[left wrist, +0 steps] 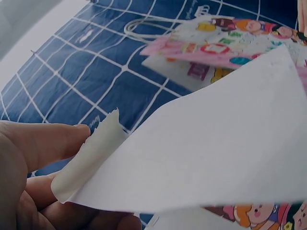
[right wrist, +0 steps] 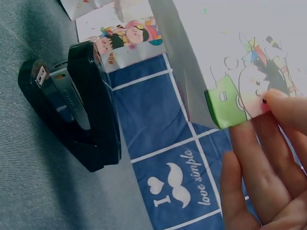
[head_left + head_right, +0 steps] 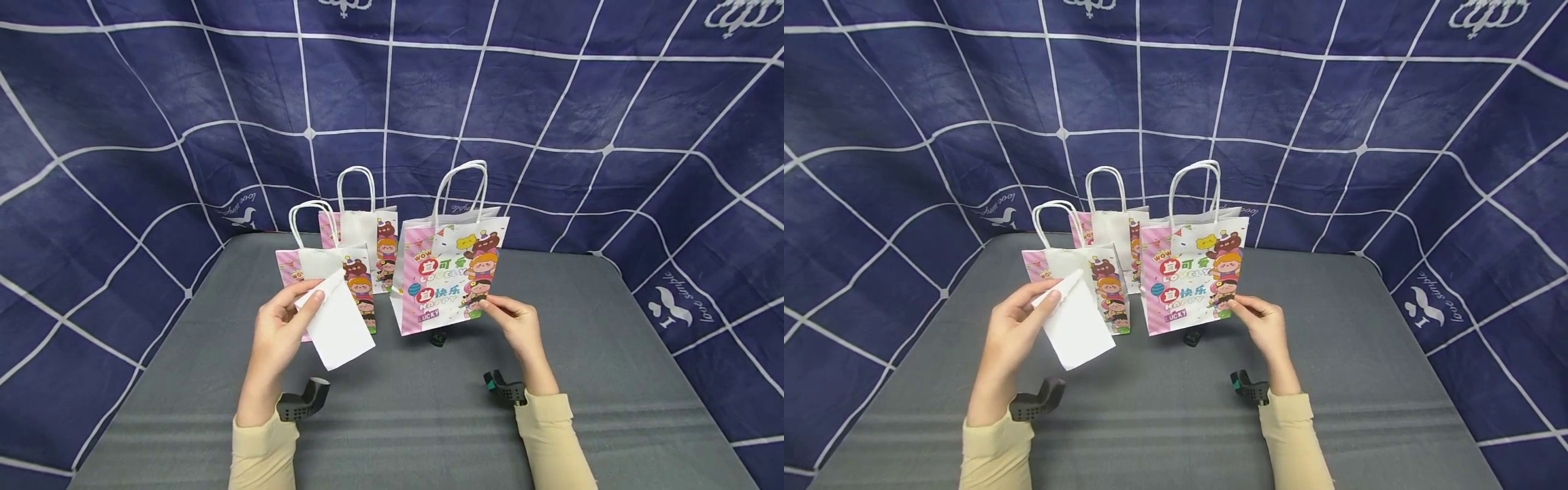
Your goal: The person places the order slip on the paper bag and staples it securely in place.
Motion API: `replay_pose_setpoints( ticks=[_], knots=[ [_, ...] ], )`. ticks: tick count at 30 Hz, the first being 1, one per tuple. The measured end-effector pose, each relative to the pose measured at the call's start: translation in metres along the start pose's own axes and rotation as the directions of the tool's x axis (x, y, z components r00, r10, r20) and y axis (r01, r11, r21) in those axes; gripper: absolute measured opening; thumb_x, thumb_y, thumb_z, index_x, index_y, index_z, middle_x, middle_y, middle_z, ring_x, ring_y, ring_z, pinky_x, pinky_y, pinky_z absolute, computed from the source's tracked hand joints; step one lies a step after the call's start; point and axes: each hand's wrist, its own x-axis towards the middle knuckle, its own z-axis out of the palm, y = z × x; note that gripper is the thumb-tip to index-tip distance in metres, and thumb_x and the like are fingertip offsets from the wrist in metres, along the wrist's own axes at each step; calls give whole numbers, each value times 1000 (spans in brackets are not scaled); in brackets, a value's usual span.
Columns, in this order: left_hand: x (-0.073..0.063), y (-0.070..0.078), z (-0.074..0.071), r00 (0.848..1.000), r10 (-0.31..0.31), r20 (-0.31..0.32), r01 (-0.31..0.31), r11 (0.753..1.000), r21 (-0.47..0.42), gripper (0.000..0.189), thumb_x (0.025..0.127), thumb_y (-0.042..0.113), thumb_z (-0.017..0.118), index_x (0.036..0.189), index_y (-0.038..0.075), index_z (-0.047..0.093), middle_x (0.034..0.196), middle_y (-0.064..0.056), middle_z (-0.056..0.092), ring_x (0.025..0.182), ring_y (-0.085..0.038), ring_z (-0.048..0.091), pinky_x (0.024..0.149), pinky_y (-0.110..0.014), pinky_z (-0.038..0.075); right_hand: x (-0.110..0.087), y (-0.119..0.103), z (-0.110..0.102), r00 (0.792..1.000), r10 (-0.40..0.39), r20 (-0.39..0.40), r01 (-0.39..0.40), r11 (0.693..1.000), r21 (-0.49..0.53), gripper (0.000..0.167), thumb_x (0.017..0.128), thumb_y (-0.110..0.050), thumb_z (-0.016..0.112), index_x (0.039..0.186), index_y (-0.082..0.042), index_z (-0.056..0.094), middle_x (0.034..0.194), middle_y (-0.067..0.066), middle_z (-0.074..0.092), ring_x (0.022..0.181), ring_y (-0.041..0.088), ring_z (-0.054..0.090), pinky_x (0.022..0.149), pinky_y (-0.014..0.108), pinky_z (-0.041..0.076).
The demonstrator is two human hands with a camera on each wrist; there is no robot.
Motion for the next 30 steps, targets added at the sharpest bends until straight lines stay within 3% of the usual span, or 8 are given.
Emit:
replay_pose_setpoints(
  ticks=[4, 13, 17, 24, 30],
  knots=[
    [-2, 4, 6, 999, 12, 33, -12, 1000, 1, 20, 89, 4, 64, 107, 0, 67, 84, -6, 65, 63, -14, 60, 51, -26, 50, -2, -6, 2, 998, 18, 65, -20, 1000, 23, 24, 83, -2, 70, 102, 12, 66, 87, -8, 69, 80, 0, 61, 71, 16, 48],
    [-6, 6, 19, 990, 53, 134, -49, 998, -32, 19, 89, 3, 62, 107, 0, 67, 89, -13, 66, 67, -14, 62, 54, -28, 51, -3, 4, 6, 980, -31, 195, 19, 998, 64, 20, 83, 0, 69, 98, 14, 67, 85, -12, 69, 80, 3, 63, 72, 18, 50],
    [-5, 3, 22, 979, 76, 189, -71, 997, -31, 21, 90, 1, 60, 110, -1, 65, 93, -17, 66, 69, -14, 62, 55, -29, 52, -3, 3, 9, 967, -64, 248, 51, 997, 57, 15, 82, 5, 68, 94, 14, 67, 86, -10, 69, 78, 2, 63, 69, 18, 50],
    [-5, 1, 23, 959, 21, 282, -23, 1000, 4, 31, 89, 5, 62, 119, 0, 59, 91, -14, 69, 75, -14, 61, 62, -27, 50, -8, -16, 12, 928, -132, 348, 106, 990, 93, 11, 82, 12, 64, 90, 19, 64, 85, 9, 70, 76, 3, 63, 67, 19, 50],
    [-8, 3, 22, 927, 17, 374, -21, 1000, 7, 34, 89, 5, 63, 122, 2, 56, 89, -9, 70, 75, -16, 63, 66, -27, 50, -10, -20, 14, 929, -106, 354, 90, 994, 61, 12, 81, 11, 65, 90, 18, 64, 85, 16, 69, 74, 2, 62, 65, 19, 50]
  ],
)
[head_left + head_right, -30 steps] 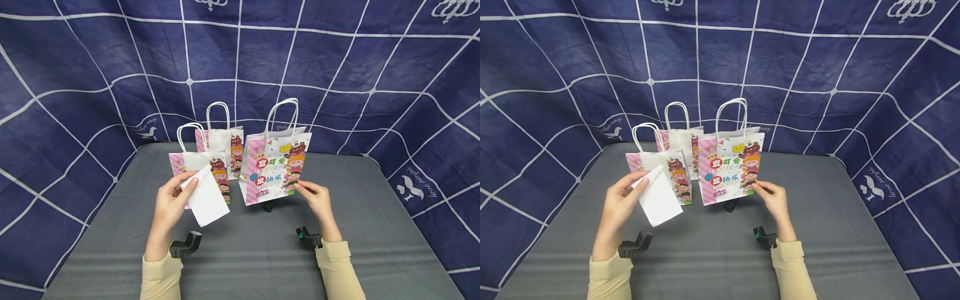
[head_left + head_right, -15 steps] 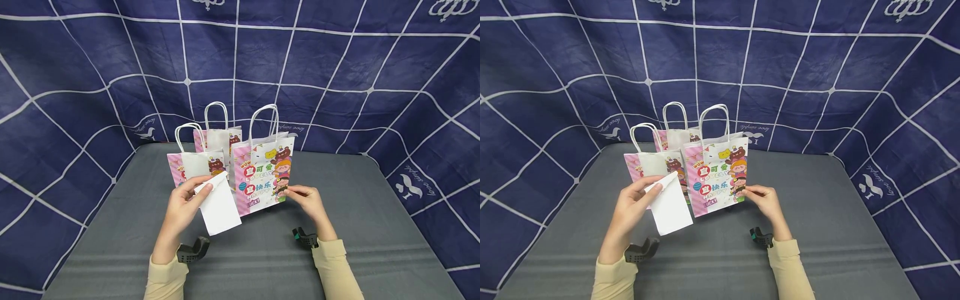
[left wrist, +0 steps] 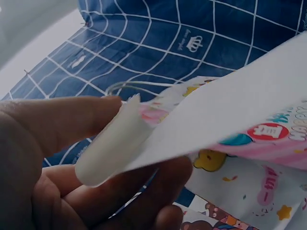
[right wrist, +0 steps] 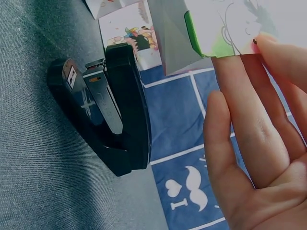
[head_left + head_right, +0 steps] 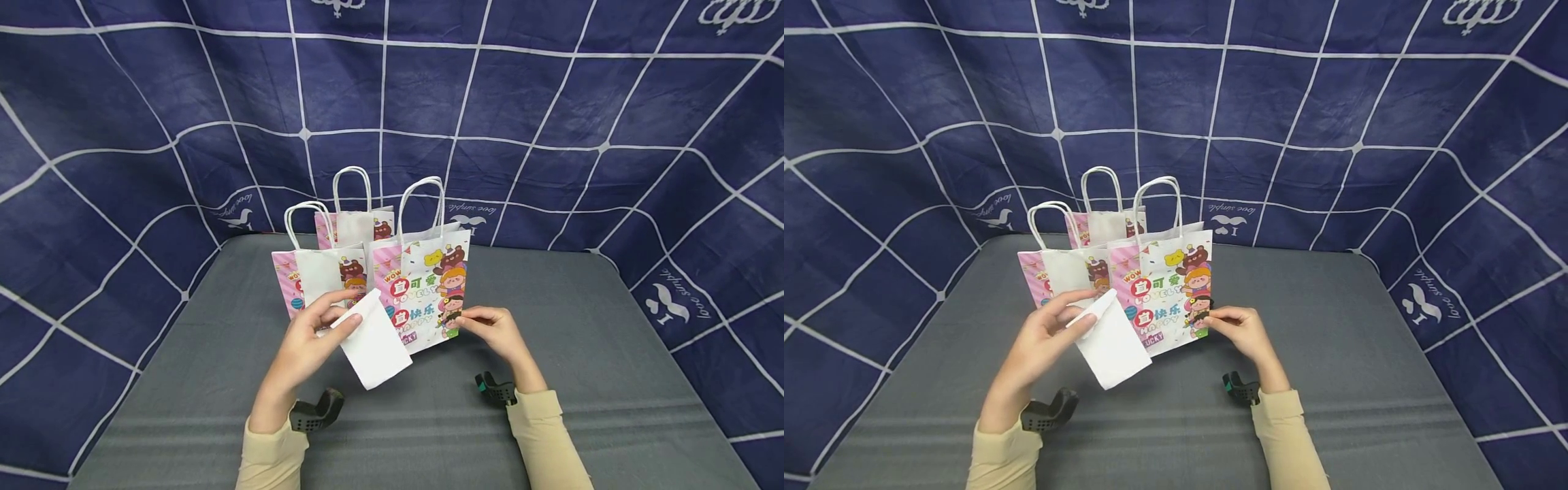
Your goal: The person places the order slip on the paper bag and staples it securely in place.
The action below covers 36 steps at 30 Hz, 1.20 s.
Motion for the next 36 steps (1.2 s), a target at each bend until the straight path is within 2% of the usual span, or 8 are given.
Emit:
replay_pose_setpoints(
  ticks=[3, 8, 12, 16, 21, 27, 33, 36],
  knots=[
    [-2, 2, 1, 999, 8, 50, -9, 1000, 13, 31, 89, 6, 64, 119, 3, 59, 88, -6, 70, 76, -17, 65, 67, -28, 50, 0, 1, 1, 1000, 3, 11, -3, 1000, 2, 11, 81, 11, 65, 90, 18, 65, 86, 22, 67, 75, 2, 62, 65, 19, 50],
    [-3, 6, 4, 996, -34, 85, 32, 999, 21, 40, 88, 12, 66, 126, 9, 51, 90, -4, 70, 75, -19, 65, 70, -30, 51, 1, 1, 4, 998, -18, 55, 17, 1000, 10, 11, 81, 12, 64, 90, 18, 64, 87, 30, 65, 75, 4, 63, 66, 20, 51],
    [-2, 7, 6, 995, -78, 57, 75, 996, 46, 56, 88, 14, 67, 137, 14, 39, 89, -2, 70, 79, -15, 64, 74, -31, 52, 1, 1, 6, 997, -18, 73, 18, 1000, 5, 10, 81, 12, 64, 90, 18, 65, 86, 29, 65, 76, 5, 63, 66, 19, 51],
    [1, 6, 8, 996, -86, 28, 83, 992, 93, 73, 87, 12, 67, 147, 16, 25, 86, -2, 70, 81, -15, 63, 77, -30, 49, 0, 3, 7, 996, -20, 91, 21, 1000, -19, 10, 80, 11, 66, 89, 15, 66, 85, 25, 67, 75, 4, 62, 65, 19, 50],
    [3, 2, 10, 994, -110, 3, 108, 987, 121, 86, 86, 16, 70, 150, 23, 14, 87, 2, 71, 83, -15, 61, 80, -32, 44, 1, 7, 8, 991, -14, 130, 18, 999, -31, 8, 80, 9, 67, 87, 13, 68, 83, 21, 68, 73, 5, 62, 64, 20, 50],
    [2, 3, 9, 995, -98, -9, 98, 989, 115, 82, 86, 23, 70, 149, 25, 18, 87, 5, 70, 82, -13, 63, 78, -32, 47, 0, 6, 9, 976, -22, 215, 16, 999, 30, 8, 81, 12, 65, 88, 16, 66, 86, 26, 67, 76, 9, 65, 66, 23, 53],
    [1, 2, 6, 996, -93, -13, 94, 992, 79, 77, 86, 21, 70, 147, 17, 24, 90, 0, 70, 80, -15, 65, 73, -33, 51, 0, 9, 11, 956, 22, 293, -39, 998, 52, 6, 81, 12, 65, 86, 13, 66, 85, 23, 66, 74, 11, 66, 65, 25, 54],
    [1, 2, 4, 993, -114, -14, 115, 991, 68, 75, 86, 21, 70, 146, 15, 25, 90, -1, 70, 81, -16, 65, 73, -33, 51, 1, 19, 12, 939, 39, 341, -63, 996, 60, 5, 83, 8, 65, 87, 9, 65, 84, 20, 67, 76, 22, 68, 67, 26, 54]
  ],
)
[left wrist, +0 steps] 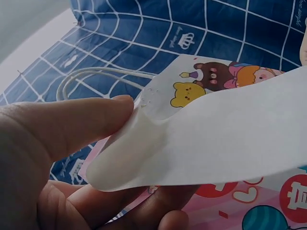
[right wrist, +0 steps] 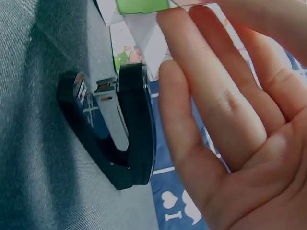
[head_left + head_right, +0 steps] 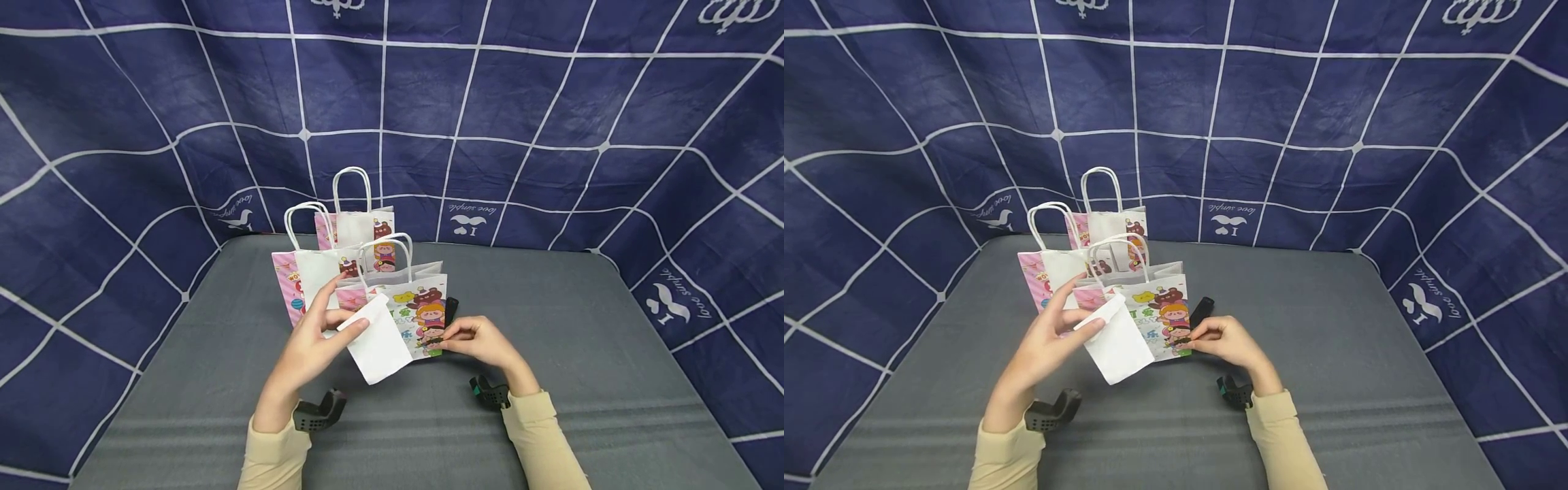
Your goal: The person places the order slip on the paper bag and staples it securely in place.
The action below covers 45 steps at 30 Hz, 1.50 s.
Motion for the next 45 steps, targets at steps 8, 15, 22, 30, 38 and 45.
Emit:
replay_pose_setpoints(
  ticks=[8, 15, 22, 30, 38, 45],
  knots=[
    [-2, -4, -5, 997, -20, 75, 23, 998, -50, 60, 87, 17, 69, 139, 18, 37, 92, -6, 70, 79, -20, 66, 72, -30, 52, 0, -28, 10, 997, -13, 79, 15, 1000, -25, 9, 82, 10, 64, 91, 10, 62, 86, 24, 66, 78, 22, 67, 67, 26, 52],
    [-2, -2, -3, 995, -18, 103, 20, 1000, -19, 64, 87, 21, 69, 141, 19, 35, 90, -3, 70, 80, -18, 65, 75, -31, 52, -1, -40, 17, 997, -36, 74, 43, 994, -98, 9, 80, 10, 66, 85, 8, 60, 83, 20, 66, 78, 24, 67, 66, 29, 52],
    [-3, 1, 0, 994, -2, 113, 7, 999, -49, 60, 87, 16, 69, 138, 14, 37, 91, -5, 70, 79, -18, 66, 73, -32, 53, -5, -62, 22, 981, -73, -180, 36, 979, -201, 23, 76, 2, 75, 92, 1, 58, 83, 14, 66, 76, 18, 66, 71, 30, 50],
    [-5, 3, 0, 994, 9, 104, -3, 999, -49, 56, 86, 16, 70, 134, 14, 41, 90, -5, 70, 78, -19, 66, 71, -32, 53, -7, -79, 25, 875, -258, -411, 133, 942, -307, 24, 73, 7, 76, 89, 3, 59, 79, 12, 65, 72, 13, 63, 71, 28, 49],
    [-5, 3, -2, 994, 21, 111, -16, 999, -47, 54, 86, 16, 70, 133, 15, 43, 90, -3, 70, 83, -18, 65, 72, -32, 53, -5, -94, 31, 797, -405, -448, 226, 888, -400, 20, 70, 11, 76, 84, 4, 63, 81, 14, 65, 76, 21, 62, 76, 25, 48],
    [-5, 3, -1, 989, 40, 142, -35, 999, -35, 52, 86, 16, 70, 131, 13, 44, 88, -2, 69, 83, -18, 64, 70, -32, 52, 3, -89, 34, 680, -610, -408, 376, 767, -520, 29, 63, 8, 80, 88, -1, 68, 93, 15, 64, 91, 23, 58, 84, 23, 42]
  ],
)
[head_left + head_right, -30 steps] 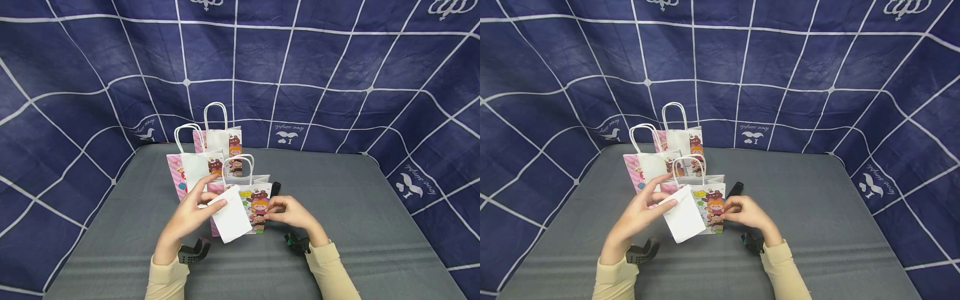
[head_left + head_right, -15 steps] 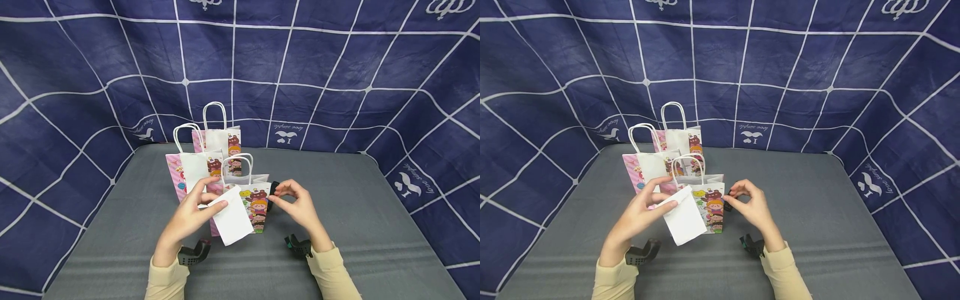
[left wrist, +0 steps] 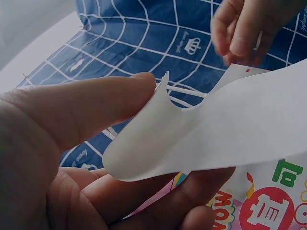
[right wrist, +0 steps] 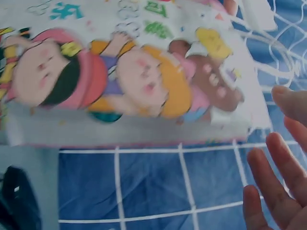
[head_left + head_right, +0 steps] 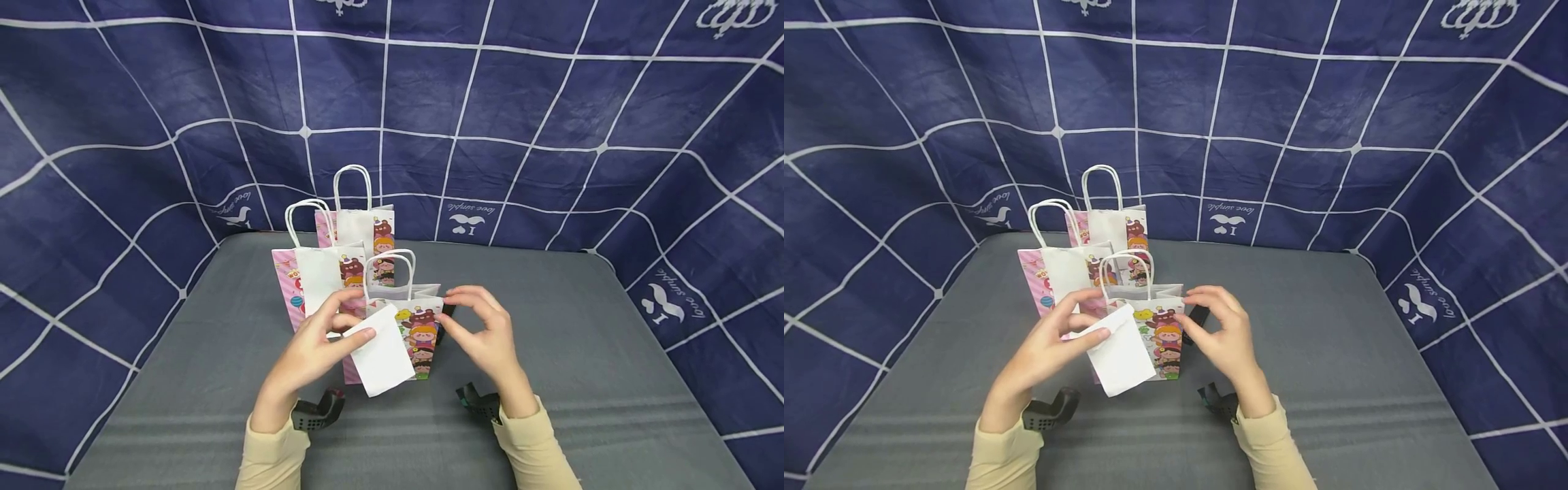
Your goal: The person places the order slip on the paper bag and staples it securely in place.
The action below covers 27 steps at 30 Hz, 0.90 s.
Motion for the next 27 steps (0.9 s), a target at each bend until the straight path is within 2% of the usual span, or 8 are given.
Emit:
replay_pose_setpoints(
  ticks=[3, 7, 14, 19, 23, 27],
  knots=[
    [0, 0, 0, 1000, 6, 7, -7, 1000, 24, 51, 86, 17, 70, 130, 14, 45, 87, 0, 70, 82, -17, 64, 70, -31, 52, 1, 7, 7, 994, -109, 31, 110, 994, -15, 25, 73, -9, 81, 95, -5, 71, 102, 13, 64, 97, 28, 56, 87, 30, 41],
    [1, -1, 0, 1000, 16, 9, -17, 999, 31, 50, 86, 16, 70, 130, 13, 45, 87, 1, 70, 82, -16, 64, 70, -31, 52, 6, 4, 18, 977, -203, 64, 205, 978, -28, 23, 84, -27, 72, 99, -9, 73, 107, 9, 63, 101, 28, 55, 89, 40, 37],
    [1, -1, 2, 1000, 26, 14, -27, 998, 56, 50, 86, 19, 69, 130, 14, 46, 89, 3, 70, 88, -15, 63, 72, -32, 51, 7, -4, 35, 957, -284, 64, 286, 958, -20, 15, 86, -24, 70, 94, -13, 75, 104, 7, 64, 99, 26, 55, 90, 44, 36],
    [1, -1, 3, 1000, 16, 14, -17, 996, 82, 51, 86, 22, 70, 130, 16, 45, 90, 6, 69, 94, -14, 61, 75, -30, 50, 5, -3, 38, 955, -289, 61, 290, 957, -6, 13, 87, -24, 68, 87, -13, 75, 100, 5, 66, 100, 26, 56, 90, 44, 36],
    [0, -2, 2, 1000, 19, 8, -20, 991, 130, 53, 86, 24, 70, 132, 17, 45, 93, 7, 69, 94, -13, 61, 74, -30, 49, 3, -4, 36, 966, -245, 81, 246, 969, 3, 13, 87, -25, 69, 84, -13, 74, 96, 2, 69, 102, 25, 56, 92, 43, 36],
    [-2, -2, -1, 999, 41, -10, -39, 985, 170, 52, 89, 25, 67, 134, 18, 43, 96, 6, 69, 91, -11, 62, 75, -31, 49, 3, -4, 34, 974, -211, 86, 210, 977, 23, 7, 84, -19, 72, 85, -12, 73, 88, -1, 70, 100, 24, 57, 92, 42, 36]
  ],
)
